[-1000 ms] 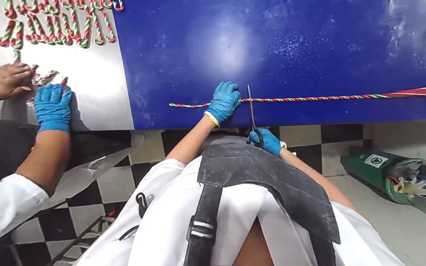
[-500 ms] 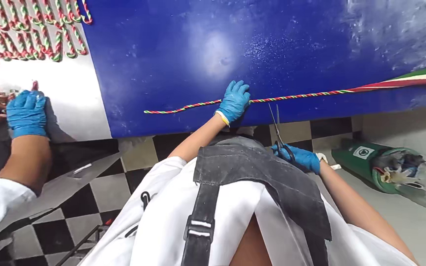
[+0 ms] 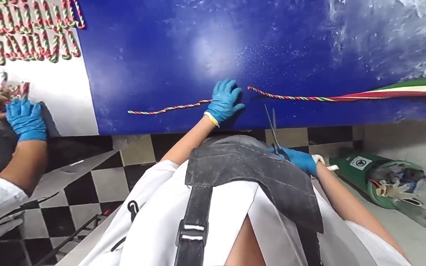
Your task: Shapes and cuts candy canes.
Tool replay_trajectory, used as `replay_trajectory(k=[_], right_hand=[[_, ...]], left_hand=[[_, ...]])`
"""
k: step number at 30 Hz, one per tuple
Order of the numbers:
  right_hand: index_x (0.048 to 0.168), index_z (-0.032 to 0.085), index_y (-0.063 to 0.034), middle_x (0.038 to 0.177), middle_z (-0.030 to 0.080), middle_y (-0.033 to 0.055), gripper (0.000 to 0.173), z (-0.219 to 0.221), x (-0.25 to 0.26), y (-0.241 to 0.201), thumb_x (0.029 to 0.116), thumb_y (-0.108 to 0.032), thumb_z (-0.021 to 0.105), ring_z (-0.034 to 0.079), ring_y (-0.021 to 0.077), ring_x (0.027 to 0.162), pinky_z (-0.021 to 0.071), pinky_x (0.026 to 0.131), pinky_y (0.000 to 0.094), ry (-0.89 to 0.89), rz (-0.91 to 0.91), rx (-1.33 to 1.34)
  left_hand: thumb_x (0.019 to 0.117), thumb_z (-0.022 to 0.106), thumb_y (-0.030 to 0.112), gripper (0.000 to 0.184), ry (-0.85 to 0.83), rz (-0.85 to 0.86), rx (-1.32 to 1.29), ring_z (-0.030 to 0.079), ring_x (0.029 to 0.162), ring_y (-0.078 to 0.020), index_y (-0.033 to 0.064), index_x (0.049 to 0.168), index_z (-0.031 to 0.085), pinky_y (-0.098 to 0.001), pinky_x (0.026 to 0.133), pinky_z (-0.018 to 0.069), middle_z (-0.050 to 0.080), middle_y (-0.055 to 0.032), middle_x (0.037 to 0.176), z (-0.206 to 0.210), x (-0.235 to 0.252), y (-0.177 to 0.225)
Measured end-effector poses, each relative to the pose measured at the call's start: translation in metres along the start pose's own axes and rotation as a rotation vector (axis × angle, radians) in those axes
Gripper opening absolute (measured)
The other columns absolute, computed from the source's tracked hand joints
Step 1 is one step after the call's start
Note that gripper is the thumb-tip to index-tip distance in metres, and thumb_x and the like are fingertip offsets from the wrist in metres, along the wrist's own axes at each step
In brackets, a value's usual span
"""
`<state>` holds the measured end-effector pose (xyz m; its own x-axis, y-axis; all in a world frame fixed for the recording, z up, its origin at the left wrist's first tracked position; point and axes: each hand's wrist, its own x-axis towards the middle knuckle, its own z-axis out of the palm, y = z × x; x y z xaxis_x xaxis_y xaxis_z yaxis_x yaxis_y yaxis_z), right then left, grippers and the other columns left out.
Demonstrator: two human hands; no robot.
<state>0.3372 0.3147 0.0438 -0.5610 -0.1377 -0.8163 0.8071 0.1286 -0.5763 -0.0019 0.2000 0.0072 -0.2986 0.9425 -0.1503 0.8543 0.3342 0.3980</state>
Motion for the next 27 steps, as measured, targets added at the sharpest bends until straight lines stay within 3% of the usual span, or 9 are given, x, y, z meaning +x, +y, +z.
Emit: replay_trajectory(k=[2, 4, 7, 9, 12, 14, 17, 20, 27], right_hand=[[0.147, 0.051, -0.0164, 0.128, 0.066, 0.0118, 0.045, -0.016, -0.032, 0.022, 0.1046, -0.031, 0.056, 0.065, 0.0216, 0.116, 0.0511, 0.102, 0.0477, -0.052, 0.082, -0.077], [0.145, 0.052, -0.0139, 0.124, 0.067, 0.0086, 0.049, -0.033, -0.051, 0.036, 0.1017, -0.036, 0.055, 0.064, 0.0165, 0.112, 0.0513, 0.101, 0.0429, -0.064, 0.109, -0.057], [0.137, 0.055, -0.0108, 0.099, 0.066, -0.0052, 0.047, -0.056, -0.054, 0.050, 0.1029, -0.043, 0.047, 0.061, 0.0009, 0.086, 0.0523, 0.082, 0.0229, -0.054, 0.079, 0.145], [0.130, 0.059, -0.0144, 0.089, 0.066, -0.0124, 0.056, -0.070, -0.044, 0.062, 0.0963, -0.059, 0.050, 0.061, -0.0028, 0.075, 0.0518, 0.070, 0.0159, -0.091, -0.001, 0.289], [0.128, 0.062, -0.0172, 0.090, 0.070, -0.0126, 0.079, -0.078, -0.037, 0.077, 0.0818, -0.081, 0.060, 0.064, -0.0008, 0.075, 0.0536, 0.069, 0.0164, -0.177, -0.054, 0.416], [0.125, 0.063, -0.0188, 0.089, 0.070, -0.0128, 0.071, -0.081, -0.039, 0.079, 0.0837, -0.076, 0.062, 0.063, -0.0011, 0.073, 0.0535, 0.068, 0.0160, -0.171, -0.053, 0.423], [0.124, 0.063, -0.0191, 0.085, 0.069, -0.0146, 0.058, -0.087, -0.045, 0.077, 0.0884, -0.066, 0.061, 0.061, -0.0029, 0.070, 0.0516, 0.066, 0.0144, -0.148, -0.025, 0.396], [0.126, 0.062, -0.0163, 0.084, 0.068, -0.0136, 0.057, -0.085, -0.043, 0.077, 0.0914, -0.061, 0.059, 0.060, -0.0022, 0.069, 0.0514, 0.066, 0.0158, -0.109, -0.014, 0.358], [0.124, 0.062, -0.0170, 0.083, 0.067, -0.0139, 0.066, -0.071, -0.040, 0.075, 0.0843, -0.070, 0.067, 0.061, -0.0019, 0.068, 0.0515, 0.064, 0.0146, -0.054, -0.034, 0.454]], left_hand=[[0.0836, 0.071, 0.063, 0.076, 0.016, 0.055, -0.010, 0.038, 0.149, -0.0381, 0.0146, 0.141, 0.061, -0.0593, 0.125, 0.0233, 0.049, -0.0158, 0.155, 0.011, 0.024, 0.035], [0.0794, 0.075, 0.065, 0.087, 0.054, 0.037, -0.022, 0.037, 0.150, -0.0385, 0.0123, 0.146, 0.056, -0.0593, 0.125, 0.0210, 0.048, -0.0164, 0.156, 0.017, 0.045, 0.065], [0.0786, 0.075, 0.066, 0.081, 0.294, -0.041, -0.047, 0.037, 0.149, -0.0437, 0.0084, 0.135, 0.064, -0.0623, 0.125, 0.0191, 0.053, -0.0190, 0.152, 0.020, 0.061, 0.088], [0.0805, 0.077, 0.060, 0.075, 0.391, 0.075, -0.036, 0.037, 0.148, -0.0459, 0.0104, 0.136, 0.064, -0.0644, 0.124, 0.0191, 0.054, -0.0191, 0.151, 0.017, 0.070, 0.091], [0.0822, 0.083, 0.035, 0.074, 0.090, 0.432, 0.061, 0.028, 0.154, -0.0404, 0.0185, 0.148, 0.055, -0.0641, 0.125, 0.0150, 0.046, -0.0128, 0.160, 0.012, 0.099, 0.098], [0.0866, 0.079, 0.030, 0.054, -0.112, 0.528, 0.133, 0.032, 0.152, -0.0403, 0.0141, 0.136, 0.065, -0.0663, 0.125, 0.0127, 0.057, -0.0123, 0.149, 0.019, 0.125, 0.096], [0.0972, 0.064, 0.019, 0.024, -0.198, 0.426, 0.161, 0.045, 0.142, -0.0432, 0.0068, 0.116, 0.072, -0.0669, 0.125, 0.0103, 0.070, -0.0164, 0.125, 0.008, 0.126, 0.086], [0.0981, 0.059, 0.007, 0.018, -0.213, 0.236, 0.165, 0.057, 0.128, -0.0464, 0.0022, 0.110, 0.072, -0.0700, 0.123, 0.0142, 0.071, -0.0212, 0.114, -0.009, 0.094, 0.061], [0.0947, 0.065, 0.018, 0.023, -0.301, -0.211, 0.258, 0.058, 0.122, -0.0513, 0.0043, 0.112, 0.073, -0.0759, 0.115, 0.0241, 0.069, -0.0254, 0.119, -0.044, 0.055, 0.034]])
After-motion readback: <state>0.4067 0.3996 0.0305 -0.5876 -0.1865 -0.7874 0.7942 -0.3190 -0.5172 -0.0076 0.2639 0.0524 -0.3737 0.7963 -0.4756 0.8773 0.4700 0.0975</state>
